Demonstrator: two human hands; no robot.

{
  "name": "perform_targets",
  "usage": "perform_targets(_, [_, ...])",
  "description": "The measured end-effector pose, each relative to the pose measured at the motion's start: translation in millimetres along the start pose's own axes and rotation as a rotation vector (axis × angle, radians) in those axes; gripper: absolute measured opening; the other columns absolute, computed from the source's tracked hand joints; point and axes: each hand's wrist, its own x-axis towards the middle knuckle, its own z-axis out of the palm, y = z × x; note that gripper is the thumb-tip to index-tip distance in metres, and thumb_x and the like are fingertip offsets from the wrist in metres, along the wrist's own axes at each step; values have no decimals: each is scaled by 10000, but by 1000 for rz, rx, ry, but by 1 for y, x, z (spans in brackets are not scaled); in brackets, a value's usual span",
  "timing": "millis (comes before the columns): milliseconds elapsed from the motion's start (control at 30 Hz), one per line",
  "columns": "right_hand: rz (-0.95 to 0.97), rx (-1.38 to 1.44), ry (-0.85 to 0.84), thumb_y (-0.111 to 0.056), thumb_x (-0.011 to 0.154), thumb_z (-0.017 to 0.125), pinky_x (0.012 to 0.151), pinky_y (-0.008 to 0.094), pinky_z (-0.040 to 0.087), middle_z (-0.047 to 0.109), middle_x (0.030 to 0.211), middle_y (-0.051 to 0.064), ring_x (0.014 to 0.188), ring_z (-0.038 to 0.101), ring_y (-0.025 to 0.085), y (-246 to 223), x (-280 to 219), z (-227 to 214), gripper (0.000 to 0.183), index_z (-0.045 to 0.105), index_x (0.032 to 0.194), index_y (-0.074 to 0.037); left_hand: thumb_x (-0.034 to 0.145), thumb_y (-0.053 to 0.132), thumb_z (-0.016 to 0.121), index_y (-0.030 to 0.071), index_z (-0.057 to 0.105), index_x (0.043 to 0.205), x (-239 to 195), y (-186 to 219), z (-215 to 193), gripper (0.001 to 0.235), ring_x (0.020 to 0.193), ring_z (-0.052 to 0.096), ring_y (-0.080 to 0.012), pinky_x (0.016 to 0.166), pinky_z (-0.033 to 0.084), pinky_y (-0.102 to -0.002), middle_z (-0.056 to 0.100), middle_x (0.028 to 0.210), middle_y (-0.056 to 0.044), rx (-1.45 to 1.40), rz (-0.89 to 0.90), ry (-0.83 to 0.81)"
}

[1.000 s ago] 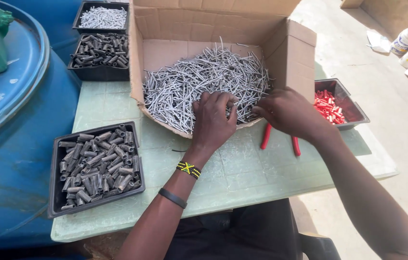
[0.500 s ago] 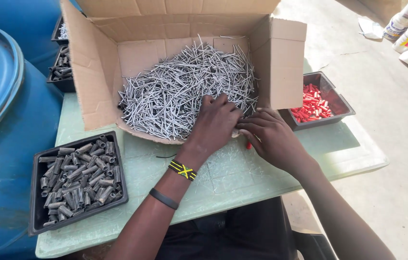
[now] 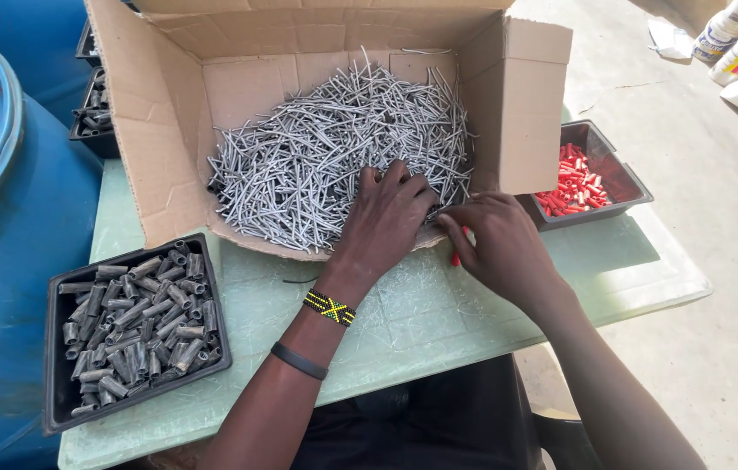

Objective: Sorting metal nails and plastic wall plugs from a large cardboard box into separate plastic trays

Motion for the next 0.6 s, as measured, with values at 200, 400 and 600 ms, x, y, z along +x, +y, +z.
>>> perform_targets(200, [286,-44,-164,-118,915,621,816,534,597,745,859,138,903,722,425,-13,51,-28,234,747,1109,-152,917,105,567,127,639,1052,-8,1,-1,154,1026,587,-243,834,471,-447,609,950,-24,-41,-74,98])
perform_targets(400, [212,-266,-397,-282,821,754,710,509,621,744,786,168,804,762,400,27,100,35,215,808,908,-94,930,100,580,88,547,1062,-14,7,1,137,932,570,-258,766,481,-429,505,938,-49,-68,-109,188])
perform_targets(600, [263,-180,-505,-290,843,735,835,517,605,777,908,160,955,746,414,18,87,8,232,810,1010,-148,958,6,513,146,478,1152,-15,4,5,241,1026,607,-292,798,527,-455,488,1027,-34,-251,-162,185])
